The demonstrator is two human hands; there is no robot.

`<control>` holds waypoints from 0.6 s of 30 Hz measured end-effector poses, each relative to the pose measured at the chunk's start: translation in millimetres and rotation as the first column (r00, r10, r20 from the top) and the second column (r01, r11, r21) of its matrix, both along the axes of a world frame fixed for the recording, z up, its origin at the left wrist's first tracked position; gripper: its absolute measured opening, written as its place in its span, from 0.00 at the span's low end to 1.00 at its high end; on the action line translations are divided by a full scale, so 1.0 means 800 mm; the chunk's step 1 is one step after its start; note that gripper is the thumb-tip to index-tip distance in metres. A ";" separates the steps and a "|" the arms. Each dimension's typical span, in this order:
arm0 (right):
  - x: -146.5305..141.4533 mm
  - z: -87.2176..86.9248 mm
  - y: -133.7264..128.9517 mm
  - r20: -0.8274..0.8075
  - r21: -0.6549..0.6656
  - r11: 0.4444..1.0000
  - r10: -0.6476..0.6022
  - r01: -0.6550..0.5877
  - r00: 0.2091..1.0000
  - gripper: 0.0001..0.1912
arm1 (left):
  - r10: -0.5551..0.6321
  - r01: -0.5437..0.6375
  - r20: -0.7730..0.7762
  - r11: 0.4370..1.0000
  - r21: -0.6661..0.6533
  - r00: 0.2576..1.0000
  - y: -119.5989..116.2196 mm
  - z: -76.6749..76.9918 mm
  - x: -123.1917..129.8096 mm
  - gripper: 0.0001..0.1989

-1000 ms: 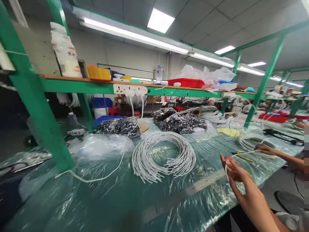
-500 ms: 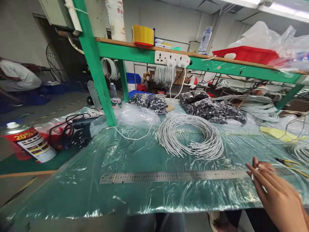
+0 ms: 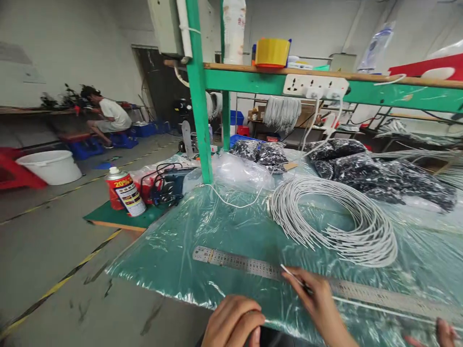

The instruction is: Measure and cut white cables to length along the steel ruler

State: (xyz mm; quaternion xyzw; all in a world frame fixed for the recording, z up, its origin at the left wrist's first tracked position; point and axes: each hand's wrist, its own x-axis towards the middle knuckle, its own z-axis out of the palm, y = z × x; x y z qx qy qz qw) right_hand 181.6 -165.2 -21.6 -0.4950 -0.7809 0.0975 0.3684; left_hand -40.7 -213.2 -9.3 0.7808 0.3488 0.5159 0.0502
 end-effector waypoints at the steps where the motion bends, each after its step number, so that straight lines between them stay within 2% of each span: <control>1: -0.033 -0.006 0.010 -0.092 -0.034 0.999 0.012 -0.015 0.996 0.17 | 0.098 -0.101 0.037 0.992 0.080 0.994 0.002 -0.009 -0.006 0.11; 3: -0.095 -0.013 0.026 -0.204 -0.090 0.988 0.107 -0.128 0.973 0.19 | 0.182 -0.189 0.058 0.972 0.141 0.982 0.005 -0.022 -0.022 0.11; 5: -0.149 -0.016 0.036 -0.244 -0.113 0.962 0.217 -0.250 0.945 0.17 | 0.236 -0.233 -0.013 0.964 0.129 0.972 0.007 -0.029 -0.042 0.12; 8: -0.203 -0.022 0.046 -0.259 -0.087 0.936 0.308 -0.340 0.915 0.17 | 0.328 -0.317 -0.134 0.943 0.097 0.935 0.006 -0.036 -0.076 0.12; 12: -0.224 -0.043 0.058 -0.332 -0.122 0.952 0.227 -0.280 0.916 0.13 | 0.419 -0.410 -0.174 0.908 0.085 0.891 0.004 -0.051 -0.102 0.12; 15: -0.223 -0.061 0.059 -0.337 -0.147 0.952 0.205 -0.267 0.919 0.12 | 0.449 -0.434 -0.206 0.893 0.117 0.869 0.009 -0.061 -0.106 0.12; 18: -0.224 -0.069 0.056 -0.340 -0.149 0.956 0.192 -0.254 0.920 0.10 | 0.469 -0.451 -0.297 0.883 0.132 0.832 0.020 -0.069 -0.104 0.14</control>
